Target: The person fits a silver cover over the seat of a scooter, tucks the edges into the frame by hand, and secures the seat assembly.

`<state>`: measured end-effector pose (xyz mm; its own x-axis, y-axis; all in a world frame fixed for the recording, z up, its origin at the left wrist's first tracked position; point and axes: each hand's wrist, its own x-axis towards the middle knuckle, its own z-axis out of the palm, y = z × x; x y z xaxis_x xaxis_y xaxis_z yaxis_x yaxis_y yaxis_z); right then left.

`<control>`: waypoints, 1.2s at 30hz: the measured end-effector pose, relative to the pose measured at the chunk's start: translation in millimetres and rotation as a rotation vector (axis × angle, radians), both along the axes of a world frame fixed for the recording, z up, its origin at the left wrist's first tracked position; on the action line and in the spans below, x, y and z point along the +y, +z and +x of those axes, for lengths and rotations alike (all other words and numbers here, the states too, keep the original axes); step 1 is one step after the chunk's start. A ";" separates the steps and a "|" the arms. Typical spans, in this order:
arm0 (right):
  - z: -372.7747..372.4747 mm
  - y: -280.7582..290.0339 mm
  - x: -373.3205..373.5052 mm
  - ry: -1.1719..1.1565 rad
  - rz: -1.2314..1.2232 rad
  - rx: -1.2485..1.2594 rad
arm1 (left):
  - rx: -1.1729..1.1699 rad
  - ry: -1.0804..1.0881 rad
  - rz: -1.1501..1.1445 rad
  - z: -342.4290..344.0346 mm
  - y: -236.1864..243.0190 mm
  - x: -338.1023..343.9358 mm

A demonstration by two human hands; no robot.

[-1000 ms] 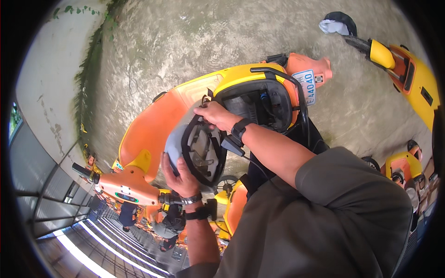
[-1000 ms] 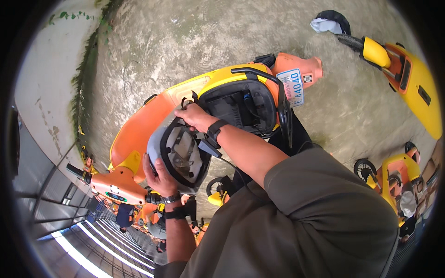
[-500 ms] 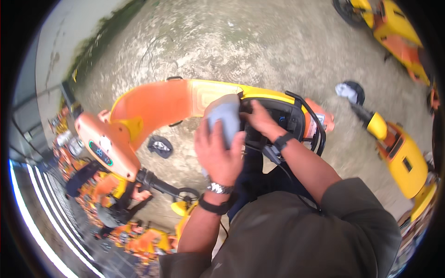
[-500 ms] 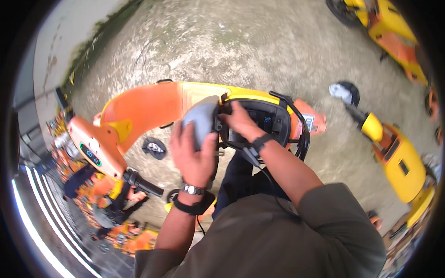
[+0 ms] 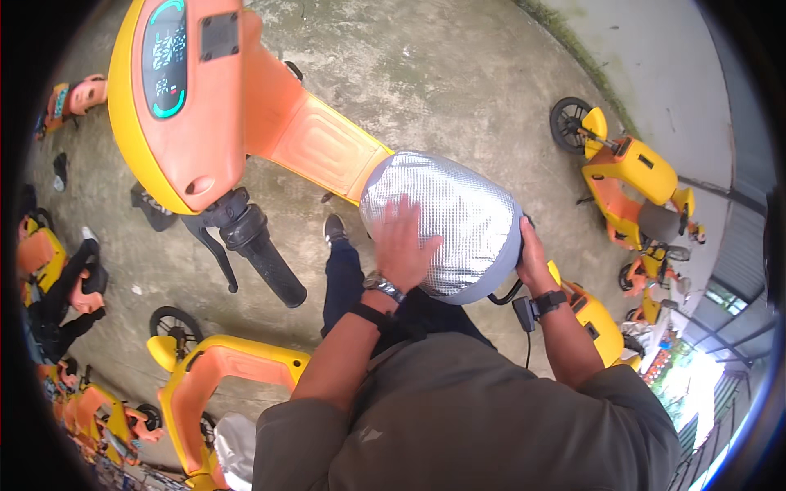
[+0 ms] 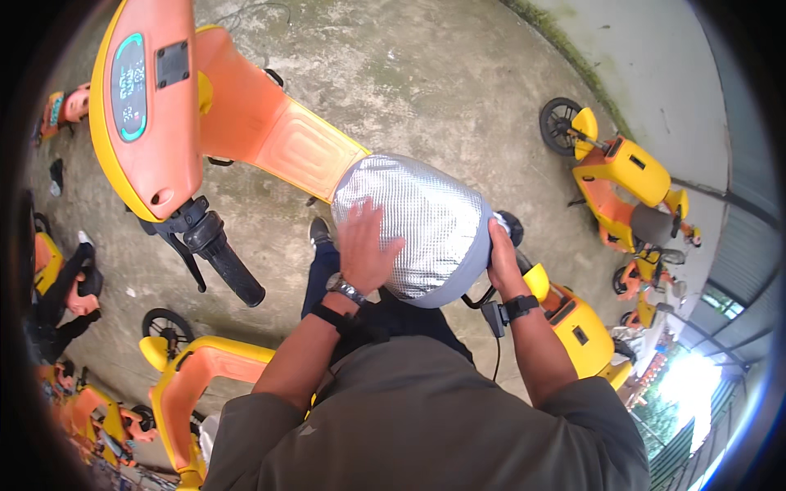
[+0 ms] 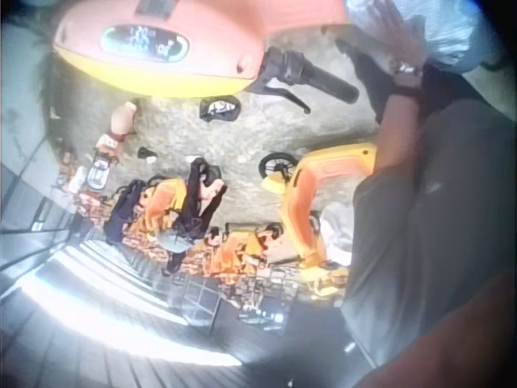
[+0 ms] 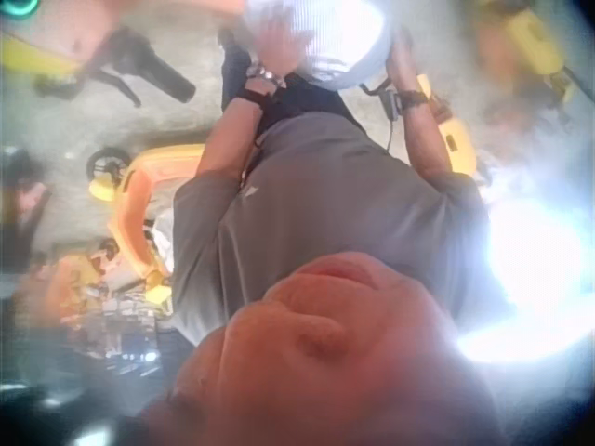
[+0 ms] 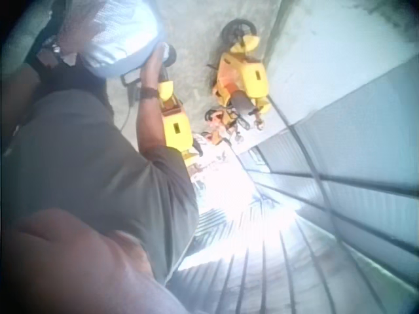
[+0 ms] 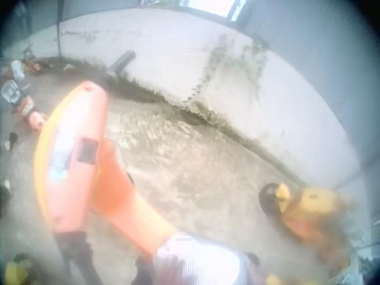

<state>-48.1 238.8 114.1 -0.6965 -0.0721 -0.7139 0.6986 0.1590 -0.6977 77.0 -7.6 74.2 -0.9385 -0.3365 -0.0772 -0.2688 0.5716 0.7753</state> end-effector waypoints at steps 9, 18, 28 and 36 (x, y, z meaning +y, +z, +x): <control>-8.9 36.6 -5.3 0.372 0.399 0.132 | -0.037 0.334 0.149 5.0 -67.8 2.5; -26.3 78.9 -14.5 1.039 0.356 0.502 | -0.276 0.208 -0.053 23.5 -72.0 42.6; -71.6 -57.4 260.4 0.924 0.475 0.263 | -0.894 0.579 0.203 282.3 -70.1 158.7; -33.1 -162.6 307.9 0.893 0.245 -0.120 | -1.032 0.752 0.125 371.1 19.4 253.6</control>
